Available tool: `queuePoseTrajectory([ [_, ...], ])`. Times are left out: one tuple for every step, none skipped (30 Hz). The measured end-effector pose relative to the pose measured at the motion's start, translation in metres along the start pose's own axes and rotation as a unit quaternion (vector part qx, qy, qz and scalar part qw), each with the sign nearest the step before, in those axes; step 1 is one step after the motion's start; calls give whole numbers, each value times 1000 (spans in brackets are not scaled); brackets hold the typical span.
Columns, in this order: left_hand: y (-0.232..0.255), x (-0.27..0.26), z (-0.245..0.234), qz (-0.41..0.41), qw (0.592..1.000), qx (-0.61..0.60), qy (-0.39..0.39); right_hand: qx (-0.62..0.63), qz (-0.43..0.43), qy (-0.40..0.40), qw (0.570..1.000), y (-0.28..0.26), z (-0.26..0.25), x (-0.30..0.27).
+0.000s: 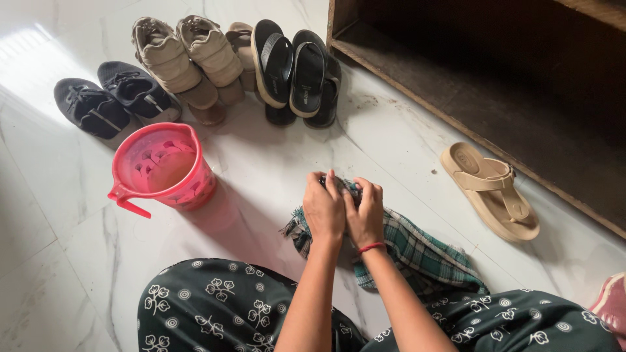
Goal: The person cleans various shoes and sandals by hand using a cloth and a bucket of water, and then places some items into a wooden shoe rack.
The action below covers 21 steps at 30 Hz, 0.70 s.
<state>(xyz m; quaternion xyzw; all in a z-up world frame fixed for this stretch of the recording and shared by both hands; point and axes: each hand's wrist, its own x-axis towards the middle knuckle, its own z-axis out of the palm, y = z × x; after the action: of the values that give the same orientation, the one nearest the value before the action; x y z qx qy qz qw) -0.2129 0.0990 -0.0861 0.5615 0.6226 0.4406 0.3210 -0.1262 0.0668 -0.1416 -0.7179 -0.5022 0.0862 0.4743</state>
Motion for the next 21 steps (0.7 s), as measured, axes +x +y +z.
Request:
queuePoseTrajectory([
  [1, 0, -1, 0, 1000, 0, 0, 0, 0, 0, 1000, 2, 1, -1],
  [2, 1, -2, 3, 1000, -10, 3, -4, 32, -20, 999, 5, 1, -3],
  [3, 2, -3, 7, 1000, -20, 6, -8, 63, -39, 997, 8, 3, -4],
  [5, 4, -4, 8, 1000, -20, 6, -8, 63, -38, 997, 11, 5, -5],
  [7, 4, -5, -1, 999, -33, 2, -5, 59, -70, 996, 16, 7, -8],
  [9, 4, -5, -11, 999, -46, -2, -3, 55, -102, 993, 20, 8, -10],
  [11, 4, -5, -11, 999, -46, -3, -4, 55, -101, 993, 24, 9, -11],
  [12, 3, -5, -7, 999, -52, -12, 23, 79, -107, 991, 26, 9, -12],
  [12, 3, -6, -2, 998, -57, -20, 52, 101, -113, 987, 26, 9, -12],
  [12, 3, -6, -2, 998, -57, -20, 52, 102, -112, 987, 26, 9, -11],
  [11, 3, -5, -7, 999, -42, -27, 39, 127, -137, 982, 26, 8, -9],
  [9, 2, -3, -12, 999, -26, -34, 27, 152, -162, 975, 25, 7, -8],
  [6, 2, 0, -11, 999, -27, -35, 26, 152, -161, 975, 24, 6, -6],
  [3, 1, 2, 5, 999, -32, -29, 10, 153, -131, 979, 21, 6, -3],
  [-2, 0, 5, 20, 999, -36, -23, -6, 154, -102, 983, 19, 7, -2],
  [-6, 0, 8, 19, 999, -36, -23, -7, 154, -102, 983, 18, 6, 1],
  [-11, -2, 11, 29, 999, -22, -22, -5, 224, -90, 970, 18, 5, 3],
  [-15, -4, 13, 38, 999, -7, -22, -4, 293, -77, 953, 20, 4, 4],
  [-19, -3, 14, 39, 999, -7, -21, -3, 292, -77, 953, 23, 5, 4],
  [-21, -2, 14, 15, 998, 15, -65, -3, 223, -16, 975, 28, 5, 5],
  [-22, -2, 14, -10, 993, 36, -109, -3, 153, 45, 987, 33, 6, 5],
])
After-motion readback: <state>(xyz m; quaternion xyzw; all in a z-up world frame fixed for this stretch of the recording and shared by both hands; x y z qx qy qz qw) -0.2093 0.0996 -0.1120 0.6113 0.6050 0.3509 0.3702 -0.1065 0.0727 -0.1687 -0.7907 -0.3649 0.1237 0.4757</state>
